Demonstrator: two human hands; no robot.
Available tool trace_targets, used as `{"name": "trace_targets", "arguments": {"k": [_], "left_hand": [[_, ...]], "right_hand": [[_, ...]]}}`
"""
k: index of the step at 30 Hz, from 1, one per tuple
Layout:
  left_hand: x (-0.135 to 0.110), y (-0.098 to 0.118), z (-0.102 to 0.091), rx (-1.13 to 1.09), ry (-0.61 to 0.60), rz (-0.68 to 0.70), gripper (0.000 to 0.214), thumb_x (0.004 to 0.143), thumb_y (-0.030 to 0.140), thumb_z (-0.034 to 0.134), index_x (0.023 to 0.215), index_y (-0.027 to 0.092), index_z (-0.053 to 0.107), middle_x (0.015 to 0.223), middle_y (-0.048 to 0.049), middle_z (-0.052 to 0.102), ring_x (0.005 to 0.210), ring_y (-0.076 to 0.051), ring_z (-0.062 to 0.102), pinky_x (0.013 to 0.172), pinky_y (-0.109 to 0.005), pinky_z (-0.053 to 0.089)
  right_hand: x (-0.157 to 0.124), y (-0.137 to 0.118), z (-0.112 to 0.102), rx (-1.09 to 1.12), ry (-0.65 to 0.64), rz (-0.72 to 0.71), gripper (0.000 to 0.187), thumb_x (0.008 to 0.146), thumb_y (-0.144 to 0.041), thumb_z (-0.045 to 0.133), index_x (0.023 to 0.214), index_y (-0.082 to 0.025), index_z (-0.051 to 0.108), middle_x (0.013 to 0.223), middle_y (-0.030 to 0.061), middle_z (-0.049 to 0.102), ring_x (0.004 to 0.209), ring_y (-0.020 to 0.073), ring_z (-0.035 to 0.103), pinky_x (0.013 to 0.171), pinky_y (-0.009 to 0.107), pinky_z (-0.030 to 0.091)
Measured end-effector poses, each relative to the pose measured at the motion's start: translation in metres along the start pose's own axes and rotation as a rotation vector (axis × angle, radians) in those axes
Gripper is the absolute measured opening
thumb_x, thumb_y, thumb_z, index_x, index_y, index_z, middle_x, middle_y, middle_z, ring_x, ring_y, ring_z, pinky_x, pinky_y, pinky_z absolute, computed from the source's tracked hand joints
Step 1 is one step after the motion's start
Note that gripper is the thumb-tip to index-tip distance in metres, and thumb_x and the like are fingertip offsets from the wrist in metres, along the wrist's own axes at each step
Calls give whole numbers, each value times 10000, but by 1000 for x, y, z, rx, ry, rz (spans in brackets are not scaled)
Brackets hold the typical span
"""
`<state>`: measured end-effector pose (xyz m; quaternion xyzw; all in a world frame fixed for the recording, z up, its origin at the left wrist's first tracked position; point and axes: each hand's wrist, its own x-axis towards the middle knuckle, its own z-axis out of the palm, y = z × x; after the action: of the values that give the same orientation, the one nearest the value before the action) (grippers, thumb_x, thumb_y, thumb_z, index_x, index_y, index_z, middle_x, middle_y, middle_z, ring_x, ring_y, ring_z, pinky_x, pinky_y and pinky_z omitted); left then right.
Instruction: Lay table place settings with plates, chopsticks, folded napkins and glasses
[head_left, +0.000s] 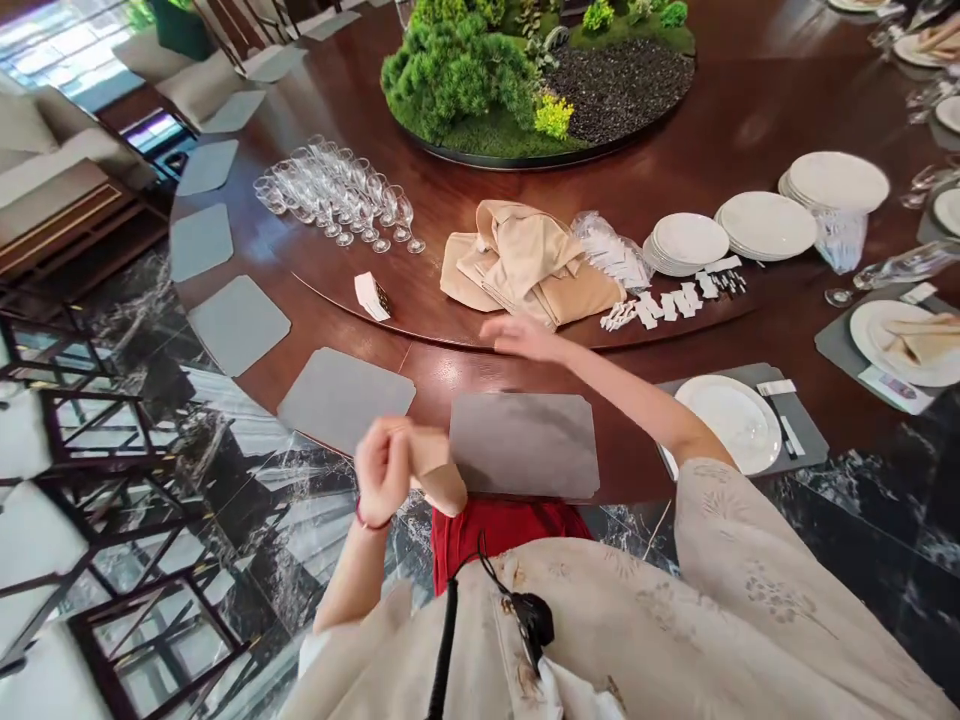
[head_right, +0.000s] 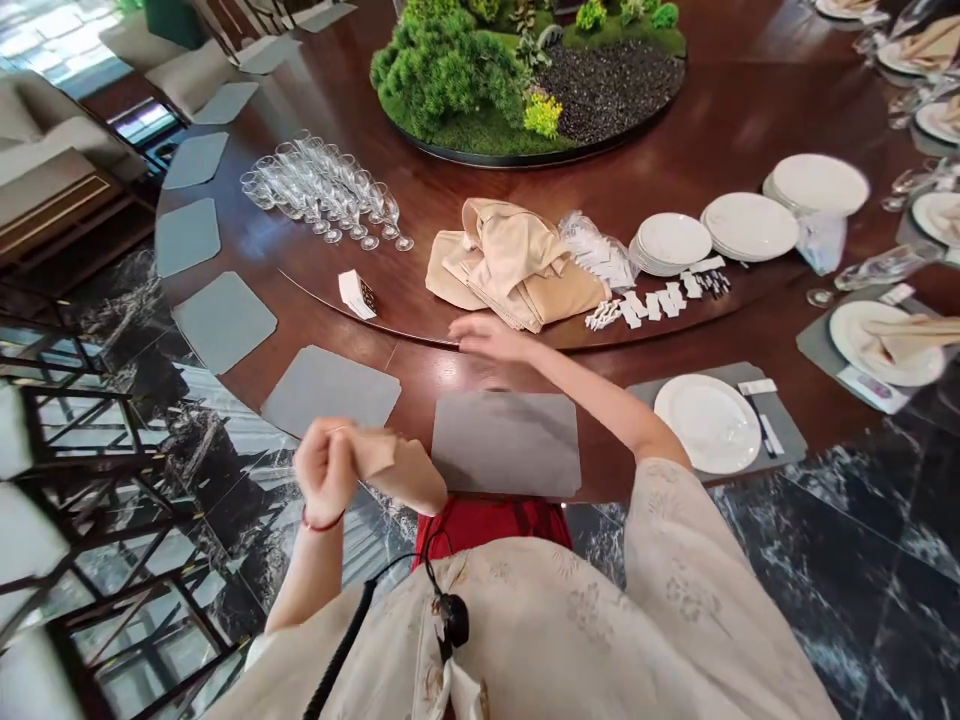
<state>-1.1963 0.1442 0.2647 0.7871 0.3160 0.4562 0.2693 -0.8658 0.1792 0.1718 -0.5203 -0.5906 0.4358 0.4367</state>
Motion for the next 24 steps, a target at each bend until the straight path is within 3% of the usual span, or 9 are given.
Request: {"name": "trace_targets", "arguments": {"k": [1,3,7,9,13,16,18,21,24], "left_hand": [[13,0,5,-39,-132,34,396,1061,482,510,781,231,633,662,7,636,543,-146,567,499,-273,456],[36,2,15,-101,-340,93,473,1069,575,470,807,219,637,701,-7,658,603,-150,616,568,-275,512],[68,2,27,-205,-483,232,611,1066,697,367,855,193,639,726,-18,637,636,-136,611,633,-285,536],[80,1,26,-231,-442,310,591,1078,674,374,882,187,648,729,-8,622,630,-124,593,631,-284,519],[110,-11,17,-316,-160,481,495,1066,633,475,869,218,657,758,16,624,661,-108,600,626,-283,481],[141,-32,9,-388,7,505,440,1036,585,552,869,191,655,791,14,641,737,-90,608,706,-277,487],[160,-48,4,-411,77,483,347,1035,460,606,864,160,639,795,20,637,761,-76,588,750,-266,479],[179,-70,4,-389,107,438,250,1040,313,654,840,168,614,779,34,621,756,-81,578,760,-281,475],[177,-80,20,-380,98,364,316,1066,342,634,785,206,581,732,37,576,699,-102,568,697,-322,452]], "right_hand": [[-19,-13,27,14,-145,-65,522,786,-529,861,1166,-201,719,1321,116,703,1365,290,567,1211,476,406],[-49,-43,66,31,-274,-153,555,741,-559,893,1144,-215,729,1278,95,716,1335,295,586,1159,455,448],[-86,-91,92,80,-160,-153,488,824,-599,814,1050,-181,700,999,51,723,1044,243,660,923,388,540],[-99,-100,92,72,-19,-86,493,822,-633,805,987,-188,673,862,8,680,898,200,638,804,333,530],[-132,-97,81,-70,341,69,522,757,-718,822,779,-248,596,685,-44,586,735,152,535,672,294,462],[-172,-85,60,-273,674,133,568,679,-729,863,644,-270,531,610,-44,528,654,139,443,626,313,402],[-207,-81,44,-381,888,151,578,633,-715,885,607,-281,505,580,-38,510,622,140,409,614,331,381],[-258,-92,33,-476,1133,187,537,625,-683,889,628,-299,514,546,-45,506,573,140,376,593,353,373],[-287,-122,52,-504,1159,243,327,753,-581,853,882,-328,692,503,-85,475,499,138,357,589,364,412]]}}
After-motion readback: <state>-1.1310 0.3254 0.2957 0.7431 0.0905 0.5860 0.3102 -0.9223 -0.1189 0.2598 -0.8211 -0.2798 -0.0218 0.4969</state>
